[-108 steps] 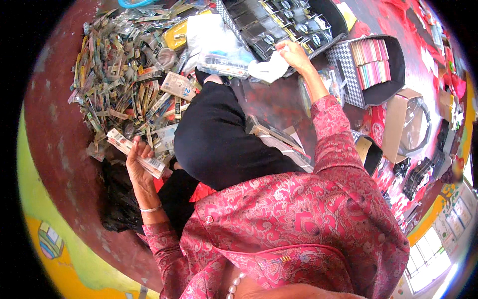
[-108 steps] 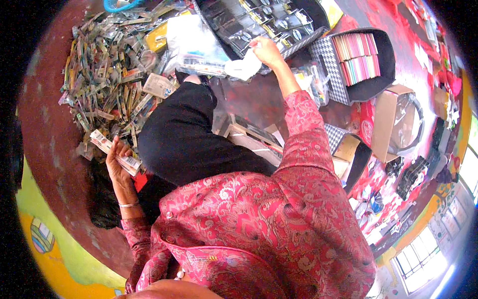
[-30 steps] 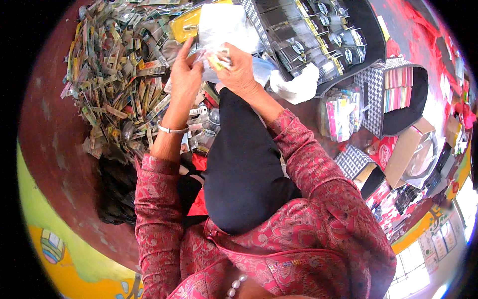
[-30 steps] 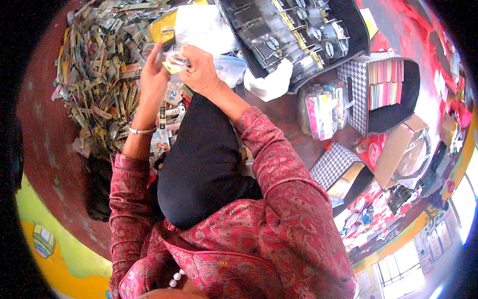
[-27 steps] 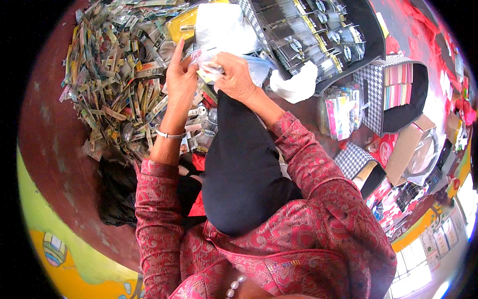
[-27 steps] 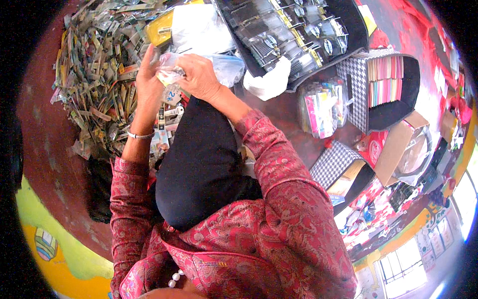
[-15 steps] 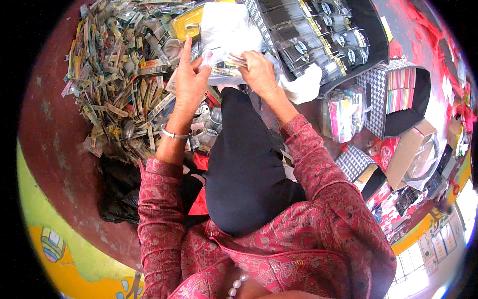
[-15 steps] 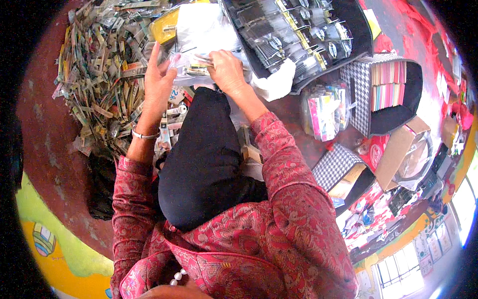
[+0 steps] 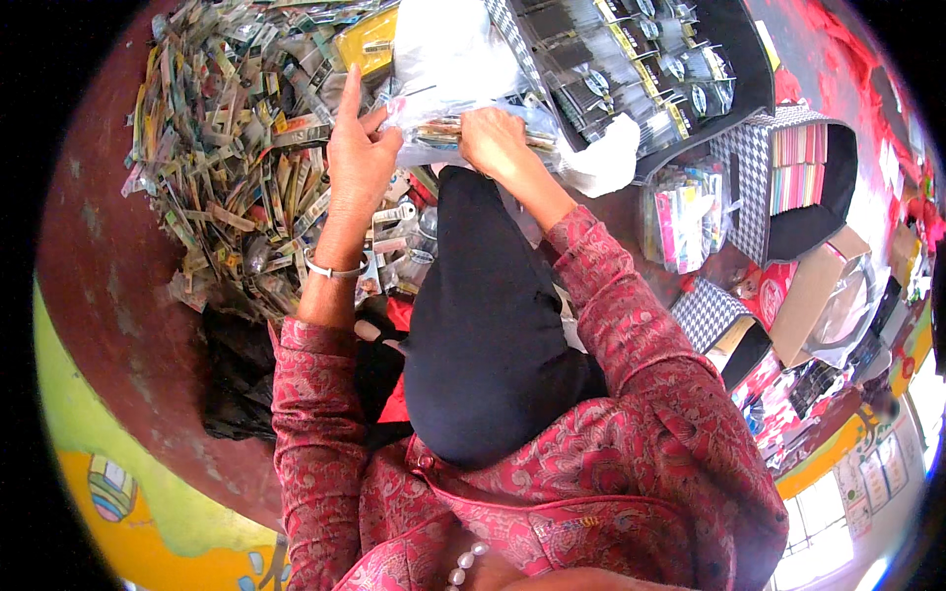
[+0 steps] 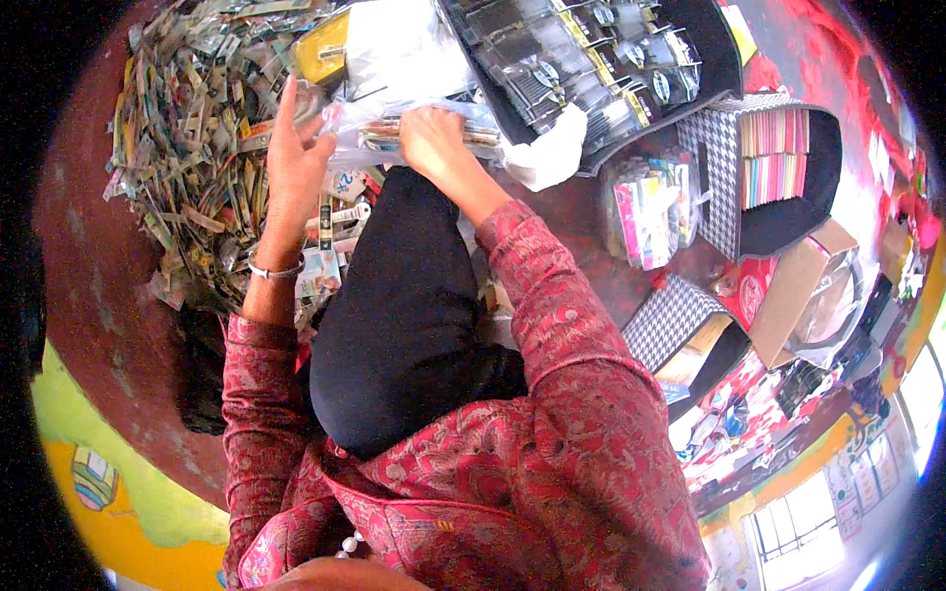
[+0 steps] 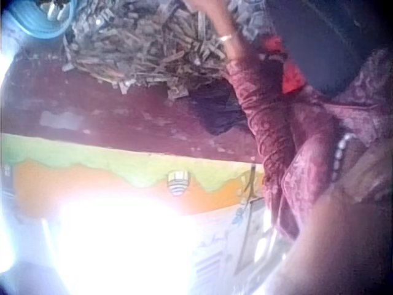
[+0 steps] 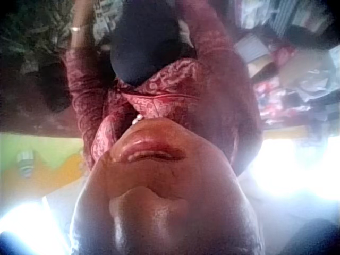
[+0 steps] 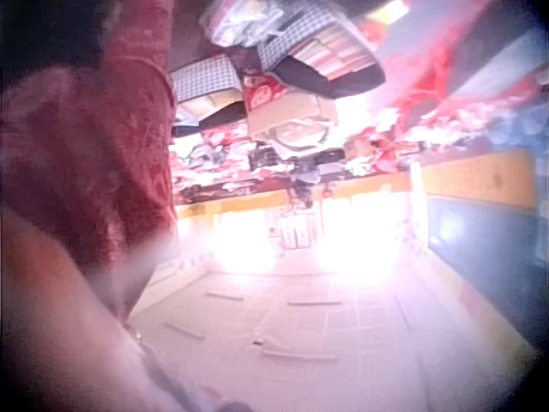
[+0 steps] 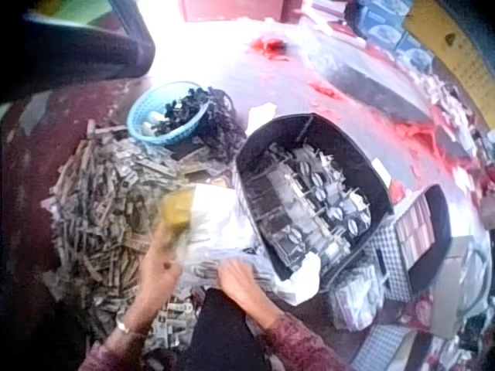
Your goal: The person sits on the floor and sorts through a large pile of small packaged items, picking them up one by one, inspecting them, and placing them into a nearby container.
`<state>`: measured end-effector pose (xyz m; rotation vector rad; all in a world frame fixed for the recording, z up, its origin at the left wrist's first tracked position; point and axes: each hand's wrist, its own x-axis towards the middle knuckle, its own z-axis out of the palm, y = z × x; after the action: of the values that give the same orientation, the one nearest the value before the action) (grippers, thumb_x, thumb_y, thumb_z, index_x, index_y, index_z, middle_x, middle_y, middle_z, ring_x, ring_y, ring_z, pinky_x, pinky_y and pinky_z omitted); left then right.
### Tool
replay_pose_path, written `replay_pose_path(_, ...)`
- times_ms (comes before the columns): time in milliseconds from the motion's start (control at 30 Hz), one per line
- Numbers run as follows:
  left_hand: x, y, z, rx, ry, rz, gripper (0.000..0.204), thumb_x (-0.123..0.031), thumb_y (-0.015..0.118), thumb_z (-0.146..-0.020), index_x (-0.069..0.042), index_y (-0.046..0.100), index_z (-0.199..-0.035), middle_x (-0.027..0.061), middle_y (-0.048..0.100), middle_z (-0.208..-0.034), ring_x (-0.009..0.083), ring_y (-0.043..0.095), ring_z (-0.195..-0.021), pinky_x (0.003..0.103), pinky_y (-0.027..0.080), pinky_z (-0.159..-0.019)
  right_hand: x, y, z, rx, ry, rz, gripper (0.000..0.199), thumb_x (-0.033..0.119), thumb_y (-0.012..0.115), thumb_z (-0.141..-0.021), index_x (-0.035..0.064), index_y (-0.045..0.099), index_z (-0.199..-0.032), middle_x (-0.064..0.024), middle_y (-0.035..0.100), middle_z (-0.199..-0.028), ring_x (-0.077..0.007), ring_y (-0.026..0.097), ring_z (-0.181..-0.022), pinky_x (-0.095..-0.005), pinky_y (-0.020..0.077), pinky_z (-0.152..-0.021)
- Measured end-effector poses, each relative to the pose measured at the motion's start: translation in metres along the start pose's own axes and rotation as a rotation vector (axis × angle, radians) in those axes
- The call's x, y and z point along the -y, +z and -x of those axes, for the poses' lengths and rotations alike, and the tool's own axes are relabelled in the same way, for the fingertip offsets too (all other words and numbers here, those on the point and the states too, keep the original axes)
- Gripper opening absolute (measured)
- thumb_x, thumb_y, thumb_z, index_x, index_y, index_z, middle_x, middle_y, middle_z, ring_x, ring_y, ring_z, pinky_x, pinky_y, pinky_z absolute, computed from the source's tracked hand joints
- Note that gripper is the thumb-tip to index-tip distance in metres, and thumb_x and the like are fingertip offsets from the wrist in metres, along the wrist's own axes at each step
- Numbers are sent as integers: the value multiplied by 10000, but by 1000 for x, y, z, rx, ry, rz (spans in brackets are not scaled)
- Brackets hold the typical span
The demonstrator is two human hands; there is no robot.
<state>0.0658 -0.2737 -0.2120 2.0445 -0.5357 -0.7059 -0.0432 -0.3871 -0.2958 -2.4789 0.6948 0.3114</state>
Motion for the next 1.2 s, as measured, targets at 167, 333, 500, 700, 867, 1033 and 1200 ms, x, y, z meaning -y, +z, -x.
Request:
replay_pose_path(167,-10,-7,-5,94,105,-224,851,11,569,-630,-122,141,-1353,130,613,-981,120,557,-577,257,464,-560,4,-2,-12,10,-14,-44,161,106,511,-690,-10,610,-742,-224,595,-722,-365,597,-714,-451,467,-624)
replay_pose_path(333,-14,-12,1,151,36,-274,915,70,547,-626,-129,42,-1363,116,575,-1072,66,442,-539,201,411,-491,14,6,-11,8,-123,-64,147,106,522,-684,3,615,-732,-212,602,-751,-354,601,-726,-437,476,-622)
replay_pose_path(500,-5,-10,-3,113,45,-294,940,64,528,-615,-148,-6,-1359,122,581,-1056,125,530,-561,244,449,-528,6,23,-13,80,-89,64,144,98,516,-692,34,629,-755,-183,616,-782,-306,617,-737,-422,489,-605)
replay_pose_path(700,-6,-5,-2,105,48,-284,949,52,532,-616,-136,-33,-1354,139,577,-1056,172,586,-602,269,471,-561,3,33,-2,157,-83,130,159,118,520,-698,34,640,-758,-153,625,-758,-291,624,-717,-405,494,-579)
replay_pose_path(867,3,-5,-12,71,83,-211,922,39,545,-610,-98,16,-1352,157,537,-1117,190,608,-659,265,473,-583,8,27,4,215,-223,79,153,141,544,-675,24,629,-724,-162,617,-730,-290,620,-698,-401,489,-569)
replay_pose_path(1033,0,-1,-14,115,44,-257,811,2,572,-603,-51,211,-1327,166,426,-1249,177,601,-637,257,474,-594,0,26,14,219,-217,9,147,146,559,-644,24,614,-704,-180,605,-717,-311,608,-676,-406,479,-577)
replay_pose_path(1200,9,-2,-11,103,131,-302,908,2,572,-607,-108,70,-1356,135,568,-1074,151,587,-600,255,475,-583,-3,23,16,258,-193,20,224,186,590,-647,16,588,-793,-184,603,-753,-323,599,-726,-432,465,-611)
